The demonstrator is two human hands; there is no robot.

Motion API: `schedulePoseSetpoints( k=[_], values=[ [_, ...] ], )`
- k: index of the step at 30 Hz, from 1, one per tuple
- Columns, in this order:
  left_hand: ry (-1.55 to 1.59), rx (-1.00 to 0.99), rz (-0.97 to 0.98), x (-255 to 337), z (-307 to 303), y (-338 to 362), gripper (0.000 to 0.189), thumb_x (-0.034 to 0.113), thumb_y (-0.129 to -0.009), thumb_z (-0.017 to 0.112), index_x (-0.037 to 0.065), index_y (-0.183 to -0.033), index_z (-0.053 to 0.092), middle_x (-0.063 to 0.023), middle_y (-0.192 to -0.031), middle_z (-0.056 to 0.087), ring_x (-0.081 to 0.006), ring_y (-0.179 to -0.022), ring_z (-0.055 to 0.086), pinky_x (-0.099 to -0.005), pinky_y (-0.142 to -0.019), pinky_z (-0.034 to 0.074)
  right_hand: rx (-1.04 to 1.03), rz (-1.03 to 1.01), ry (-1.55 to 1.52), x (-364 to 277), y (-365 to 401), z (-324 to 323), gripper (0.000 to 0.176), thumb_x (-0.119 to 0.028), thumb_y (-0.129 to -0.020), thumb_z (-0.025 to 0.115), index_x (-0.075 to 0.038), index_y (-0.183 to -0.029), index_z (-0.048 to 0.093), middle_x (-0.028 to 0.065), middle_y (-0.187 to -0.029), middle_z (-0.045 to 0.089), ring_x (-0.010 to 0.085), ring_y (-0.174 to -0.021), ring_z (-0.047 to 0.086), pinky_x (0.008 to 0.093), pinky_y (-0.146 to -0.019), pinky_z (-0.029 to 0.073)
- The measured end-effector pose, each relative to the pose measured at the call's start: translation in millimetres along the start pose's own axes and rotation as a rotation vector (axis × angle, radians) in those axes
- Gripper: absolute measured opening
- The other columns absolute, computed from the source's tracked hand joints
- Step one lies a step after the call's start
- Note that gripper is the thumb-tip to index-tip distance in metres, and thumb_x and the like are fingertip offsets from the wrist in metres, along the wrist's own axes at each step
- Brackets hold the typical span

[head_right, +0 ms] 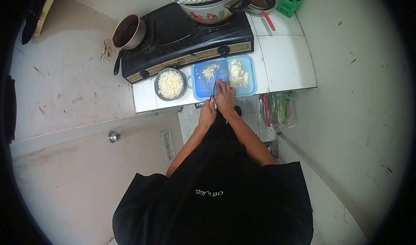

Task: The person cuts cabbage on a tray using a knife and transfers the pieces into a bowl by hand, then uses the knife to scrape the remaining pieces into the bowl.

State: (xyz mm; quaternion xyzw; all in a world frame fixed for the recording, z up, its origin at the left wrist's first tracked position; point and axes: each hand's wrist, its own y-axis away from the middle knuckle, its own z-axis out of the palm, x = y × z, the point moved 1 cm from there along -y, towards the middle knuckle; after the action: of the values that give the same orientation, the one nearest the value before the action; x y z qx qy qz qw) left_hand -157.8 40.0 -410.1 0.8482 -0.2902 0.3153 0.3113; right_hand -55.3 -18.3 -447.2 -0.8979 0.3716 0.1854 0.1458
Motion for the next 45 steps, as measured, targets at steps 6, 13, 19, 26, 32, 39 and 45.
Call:
schedulePoseSetpoints(
  k=[6,13,19,26,32,39,45],
  values=[
    [-0.018,-0.008,-0.027,1,0,-1,0.047,0.037,-0.11,0.037,-0.006,-0.109,0.057,-0.0398,-0.095,0.064,-0.0589,-0.094,0.061,-0.0627,-0.079,0.047,-0.016,0.023,-0.046,0,-1,2,0.063,-0.02,-0.085,0.067,-0.001,-0.143,0.054,0.0097,-0.148,0.048,0.0278,-0.137,0.042,0.0506,-0.111,0.03],
    [-0.06,0.002,-0.033,-2,8,-5,0.044,0.036,-0.11,0.038,-0.004,-0.112,0.056,-0.0397,-0.093,0.065,-0.0587,-0.093,0.062,-0.0633,-0.079,0.048,-0.032,0.015,-0.036,3,-1,1,0.062,-0.021,-0.085,0.065,-0.001,-0.143,0.053,0.0104,-0.148,0.048,0.0287,-0.137,0.042,0.051,-0.111,0.03],
    [-0.103,0.034,0.018,-3,9,-23,0.045,0.039,-0.109,0.038,-0.002,-0.115,0.055,-0.0393,-0.089,0.065,-0.0593,-0.086,0.063,-0.0664,-0.076,0.048,0.041,0.019,-0.142,2,-1,1,0.057,-0.017,-0.085,0.064,-0.001,-0.139,0.057,0.0104,-0.141,0.052,0.0298,-0.131,0.045,0.0505,-0.109,0.031],
    [-0.039,0.06,-0.053,-17,5,-16,0.05,0.039,-0.11,0.037,-0.005,-0.11,0.059,-0.0358,-0.093,0.067,-0.0568,-0.092,0.063,-0.0622,-0.079,0.049,0.235,-0.035,-0.301,20,-15,-1,0.033,-0.001,-0.084,0.064,-0.008,-0.114,0.075,0.0077,-0.11,0.068,0.0279,-0.106,0.061,0.0417,-0.093,0.044],
    [0.019,0.025,0.039,-20,1,-4,0.044,0.04,-0.109,0.04,0.0,-0.111,0.059,-0.0385,-0.09,0.065,-0.0582,-0.089,0.062,-0.0647,-0.077,0.048,0.279,-0.025,-0.383,21,-24,-7,0.019,-0.002,-0.086,0.067,-0.007,-0.102,0.076,0.0068,-0.09,0.072,0.0293,-0.091,0.065,0.0421,-0.086,0.047],
    [0.011,-0.01,-0.009,-10,-5,-1,0.042,0.037,-0.11,0.042,-0.001,-0.11,0.06,-0.0364,-0.094,0.066,-0.0554,-0.097,0.062,-0.0607,-0.079,0.049,0.289,0.146,-0.494,16,-27,-8,0.034,0.0,-0.084,0.076,-0.005,-0.115,0.063,0.0086,-0.088,0.076,0.0295,-0.09,0.071,0.0408,-0.086,0.048],
    [-0.027,-0.012,0.051,-17,2,-8,0.042,0.038,-0.109,0.04,-0.001,-0.109,0.058,-0.0391,-0.087,0.065,-0.0583,-0.088,0.063,-0.0653,-0.077,0.048,0.271,0.149,-0.466,16,-27,-9,0.033,0.001,-0.085,0.074,-0.003,-0.115,0.062,0.0093,-0.089,0.077,0.0294,-0.091,0.072,0.0412,-0.085,0.048]
  ],
)
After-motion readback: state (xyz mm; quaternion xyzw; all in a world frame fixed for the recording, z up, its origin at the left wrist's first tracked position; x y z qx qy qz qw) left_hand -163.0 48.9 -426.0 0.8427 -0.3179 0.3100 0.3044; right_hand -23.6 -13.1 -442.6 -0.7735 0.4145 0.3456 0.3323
